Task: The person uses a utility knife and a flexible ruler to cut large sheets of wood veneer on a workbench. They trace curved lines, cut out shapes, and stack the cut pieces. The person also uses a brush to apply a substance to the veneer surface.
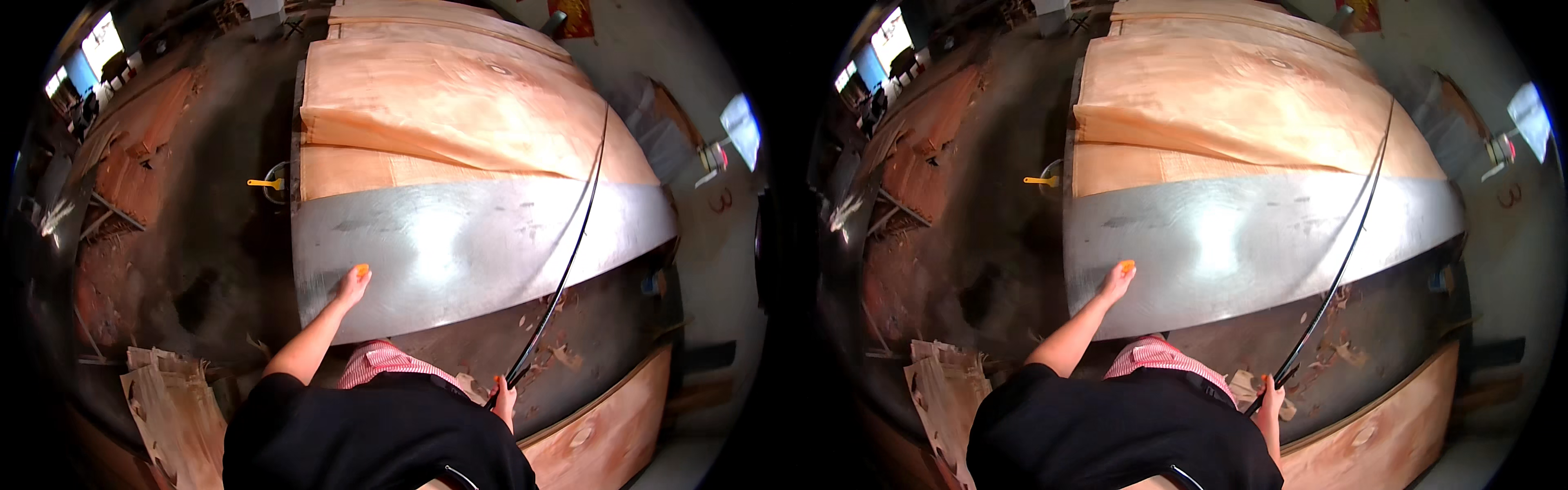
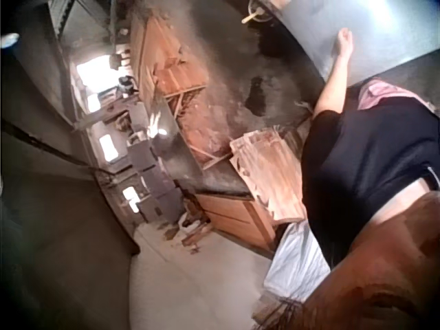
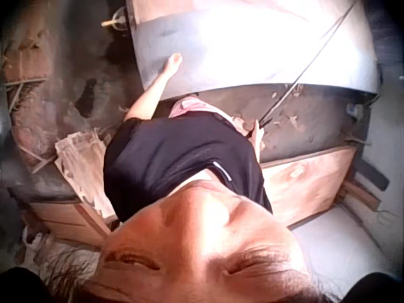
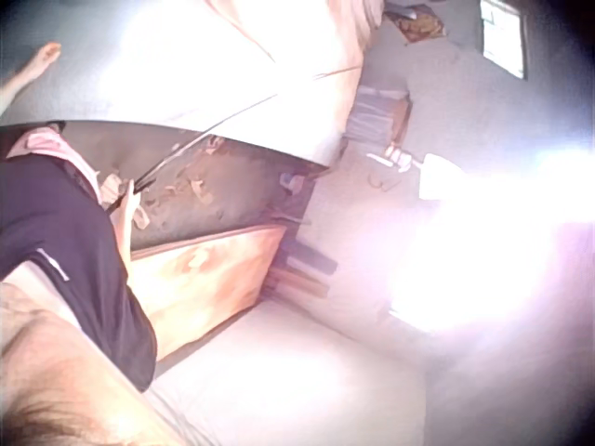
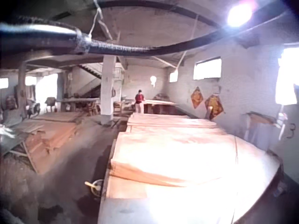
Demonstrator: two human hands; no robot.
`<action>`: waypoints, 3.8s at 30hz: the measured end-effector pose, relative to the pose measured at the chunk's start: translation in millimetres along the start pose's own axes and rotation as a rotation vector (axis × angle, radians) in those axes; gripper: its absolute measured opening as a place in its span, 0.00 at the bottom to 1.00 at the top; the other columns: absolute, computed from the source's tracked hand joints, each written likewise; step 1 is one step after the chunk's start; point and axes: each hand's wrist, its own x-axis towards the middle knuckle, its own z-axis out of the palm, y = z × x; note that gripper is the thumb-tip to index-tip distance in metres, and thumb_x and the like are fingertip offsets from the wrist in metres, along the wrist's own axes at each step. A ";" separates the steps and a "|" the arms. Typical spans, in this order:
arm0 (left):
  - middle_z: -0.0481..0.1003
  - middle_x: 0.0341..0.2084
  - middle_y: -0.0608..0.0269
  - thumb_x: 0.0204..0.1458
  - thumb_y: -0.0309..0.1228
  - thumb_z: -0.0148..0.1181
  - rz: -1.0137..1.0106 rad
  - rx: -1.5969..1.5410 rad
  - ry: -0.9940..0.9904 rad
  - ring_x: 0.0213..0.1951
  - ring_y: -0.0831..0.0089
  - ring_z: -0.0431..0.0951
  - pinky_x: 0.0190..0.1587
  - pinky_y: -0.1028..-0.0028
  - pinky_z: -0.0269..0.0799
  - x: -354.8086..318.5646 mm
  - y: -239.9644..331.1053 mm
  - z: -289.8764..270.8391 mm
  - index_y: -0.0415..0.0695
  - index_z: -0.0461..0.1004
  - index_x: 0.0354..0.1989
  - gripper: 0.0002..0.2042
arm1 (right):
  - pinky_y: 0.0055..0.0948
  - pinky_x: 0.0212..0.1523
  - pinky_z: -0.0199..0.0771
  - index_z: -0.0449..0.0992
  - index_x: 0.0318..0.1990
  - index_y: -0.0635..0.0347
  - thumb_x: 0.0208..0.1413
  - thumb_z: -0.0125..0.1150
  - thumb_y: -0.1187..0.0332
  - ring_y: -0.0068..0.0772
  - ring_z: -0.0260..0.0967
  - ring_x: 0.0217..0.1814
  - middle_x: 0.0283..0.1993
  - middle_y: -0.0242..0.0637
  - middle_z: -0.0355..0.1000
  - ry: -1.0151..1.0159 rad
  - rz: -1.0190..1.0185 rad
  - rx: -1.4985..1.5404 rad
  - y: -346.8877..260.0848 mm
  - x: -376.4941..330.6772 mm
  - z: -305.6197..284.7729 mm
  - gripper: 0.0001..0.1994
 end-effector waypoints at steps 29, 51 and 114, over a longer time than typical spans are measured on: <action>0.70 0.37 0.54 0.35 0.31 0.63 0.333 0.428 0.344 0.42 0.60 0.68 0.47 0.69 0.62 355.5 55.9 -206.2 0.37 0.70 0.32 0.15 | 0.17 0.17 0.56 0.68 0.27 0.66 0.49 0.52 0.71 0.20 0.56 0.14 0.15 0.29 0.59 0.099 0.117 -0.188 -77.7 21.0 151.6 0.06; 0.73 0.26 0.60 0.35 0.22 0.56 1.145 0.612 0.283 0.32 0.63 0.73 0.41 0.65 0.67 149.5 224.2 -203.4 0.41 0.71 0.26 0.07 | 0.19 0.14 0.55 0.69 0.27 0.61 0.48 0.53 0.65 0.19 0.55 0.13 0.14 0.27 0.58 0.059 0.014 -0.049 -79.4 41.4 101.9 0.08; 0.66 0.41 0.46 0.45 0.40 0.52 0.563 0.856 0.033 0.44 0.55 0.67 0.43 0.62 0.63 150.1 129.8 -15.4 0.36 0.63 0.43 0.21 | 0.18 0.23 0.59 0.71 0.41 0.58 0.55 0.47 0.62 0.16 0.57 0.20 0.18 0.27 0.62 -0.416 -0.044 -0.438 -99.3 37.4 110.3 0.13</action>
